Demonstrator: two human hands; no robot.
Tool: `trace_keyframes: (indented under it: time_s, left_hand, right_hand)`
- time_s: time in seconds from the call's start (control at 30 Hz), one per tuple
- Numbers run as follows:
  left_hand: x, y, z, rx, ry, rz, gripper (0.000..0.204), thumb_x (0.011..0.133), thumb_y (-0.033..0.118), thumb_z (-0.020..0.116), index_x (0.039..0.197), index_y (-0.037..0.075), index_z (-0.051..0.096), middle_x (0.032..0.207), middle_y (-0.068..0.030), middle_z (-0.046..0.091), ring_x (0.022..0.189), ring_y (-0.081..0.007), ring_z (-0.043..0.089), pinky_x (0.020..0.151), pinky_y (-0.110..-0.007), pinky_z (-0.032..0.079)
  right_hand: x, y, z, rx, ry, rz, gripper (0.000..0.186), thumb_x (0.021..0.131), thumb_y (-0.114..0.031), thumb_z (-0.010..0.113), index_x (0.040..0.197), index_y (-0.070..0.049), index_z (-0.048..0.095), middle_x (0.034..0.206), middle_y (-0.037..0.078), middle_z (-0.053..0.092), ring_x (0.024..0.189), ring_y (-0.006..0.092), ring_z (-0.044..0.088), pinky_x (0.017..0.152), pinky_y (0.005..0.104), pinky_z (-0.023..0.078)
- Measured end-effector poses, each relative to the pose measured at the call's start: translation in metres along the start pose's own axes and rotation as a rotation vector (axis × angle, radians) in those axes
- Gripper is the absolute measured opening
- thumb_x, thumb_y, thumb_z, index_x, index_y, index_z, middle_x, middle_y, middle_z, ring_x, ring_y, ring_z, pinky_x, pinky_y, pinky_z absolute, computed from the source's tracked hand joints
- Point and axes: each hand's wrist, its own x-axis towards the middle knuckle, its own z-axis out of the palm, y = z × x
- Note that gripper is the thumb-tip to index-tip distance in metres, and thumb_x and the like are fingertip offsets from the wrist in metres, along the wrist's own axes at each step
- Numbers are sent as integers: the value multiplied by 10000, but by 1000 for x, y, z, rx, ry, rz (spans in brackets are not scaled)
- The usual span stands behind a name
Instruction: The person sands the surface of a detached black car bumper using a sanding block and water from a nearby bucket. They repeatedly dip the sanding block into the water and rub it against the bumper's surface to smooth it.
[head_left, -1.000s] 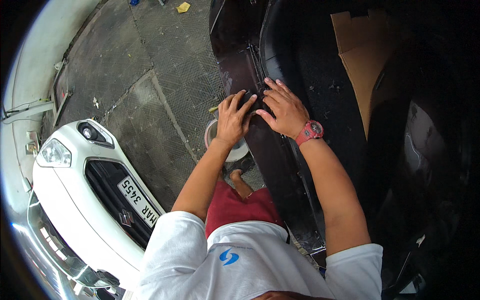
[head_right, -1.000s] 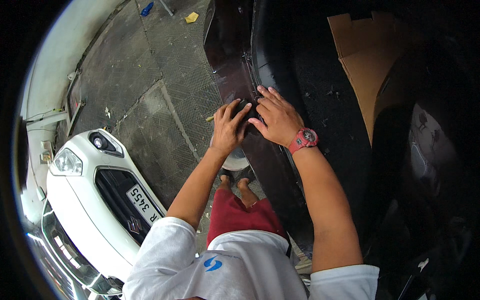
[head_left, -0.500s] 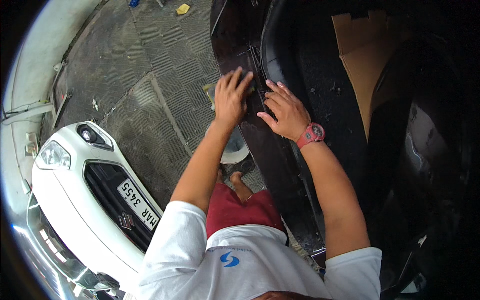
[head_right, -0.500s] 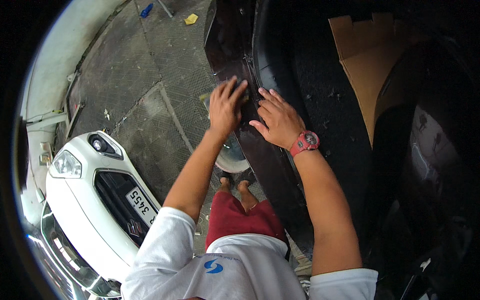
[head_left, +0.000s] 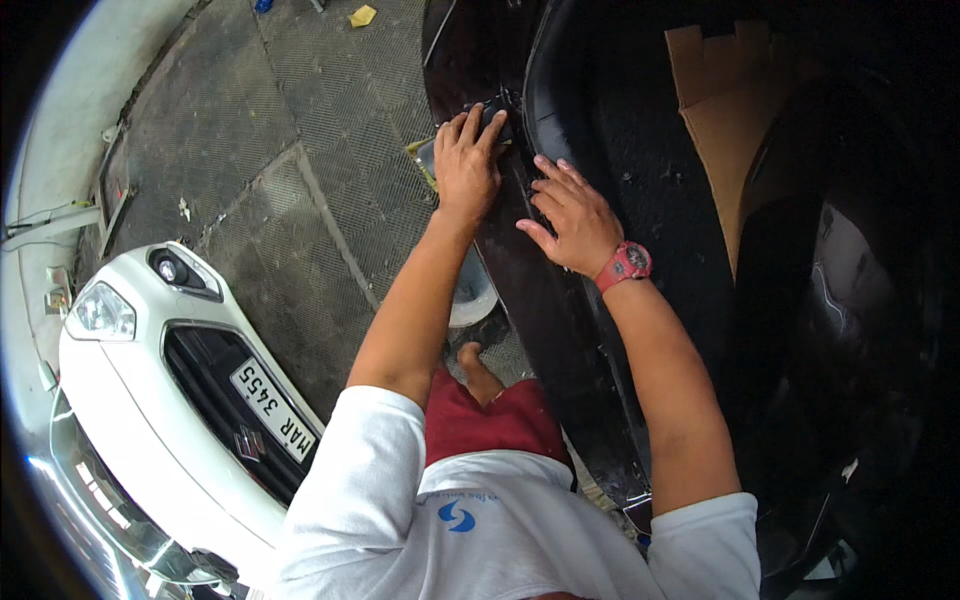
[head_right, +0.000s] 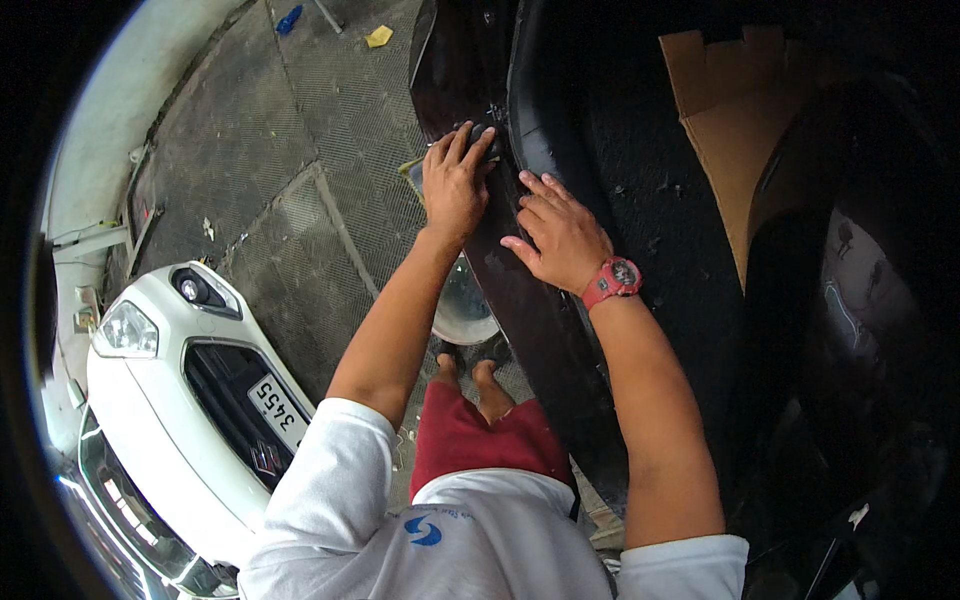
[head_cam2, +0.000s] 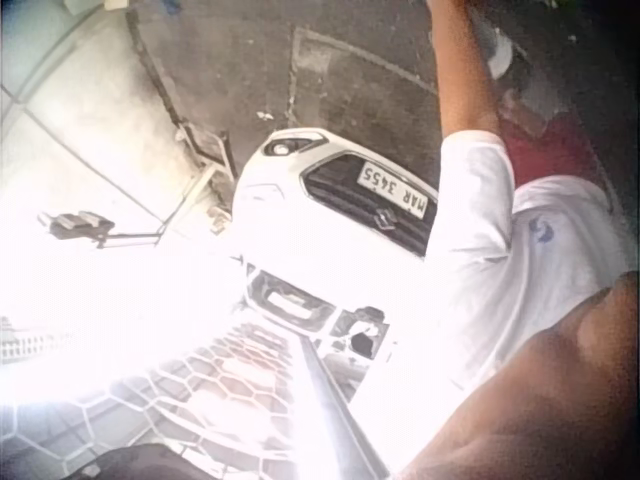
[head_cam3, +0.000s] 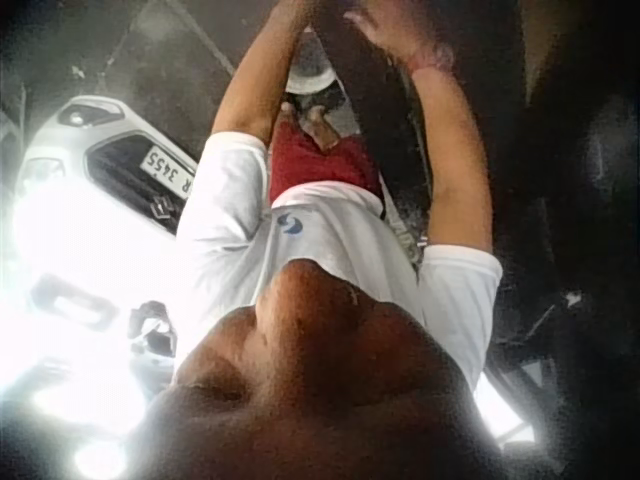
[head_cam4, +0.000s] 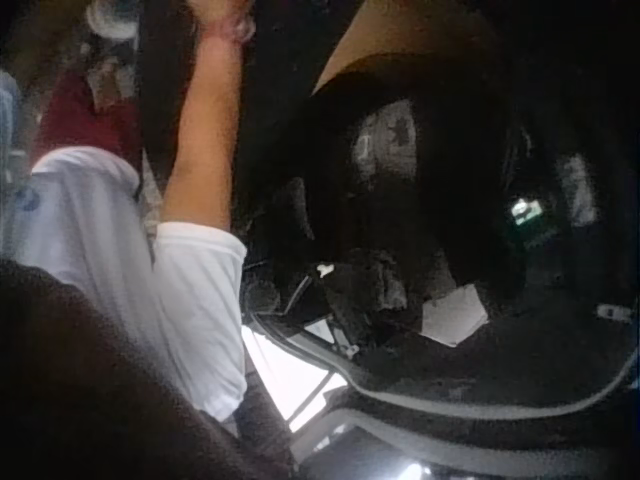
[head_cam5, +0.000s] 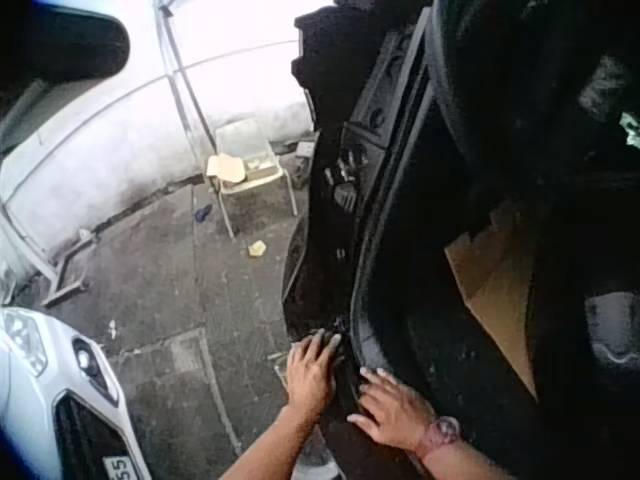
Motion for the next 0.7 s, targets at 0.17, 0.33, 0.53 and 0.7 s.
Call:
trace_keyframes:
  time_s: [0.17, 0.33, 0.53, 0.7]
  left_hand:
    - [-86, 34, -17, -93, -127, -28, 664, 875, 36, 804, 1523, 159, 726, 1607, -194, 649, 1421, -423, 613, 1214, -563, 471]
    - [-36, -3, -14, -71, -58, -5, 703, 867, 39, 822, 1548, 178, 716, 1589, -180, 661, 1413, -419, 619, 1214, -564, 473]
    - [-78, 19, -12, -79, -29, -90, 666, 879, 42, 825, 1527, 161, 726, 1570, -186, 673, 1399, -414, 631, 1203, -552, 480]
    - [-73, 10, -23, -73, -47, -85, 665, 881, 45, 828, 1528, 161, 728, 1561, -197, 674, 1387, -417, 638, 1188, -546, 490]
  right_hand:
    - [-12, 4, 0, -28, -6, 39, 377, 1013, -348, 837, 1128, 8, 794, 1351, 186, 766, 1557, 382, 564, 1346, 559, 401]
    - [-3, 0, -1, -2, 7, 18, 393, 1027, -365, 817, 1123, 14, 786, 1362, 198, 760, 1561, 387, 556, 1349, 556, 395]
    - [-4, 8, -1, -40, 9, 7, 412, 1046, -391, 792, 1117, 15, 778, 1362, 199, 755, 1564, 382, 553, 1355, 548, 390]
    - [-7, 6, -4, -20, 0, 17, 417, 1062, -395, 774, 1119, 18, 773, 1357, 206, 749, 1563, 384, 551, 1361, 544, 383]
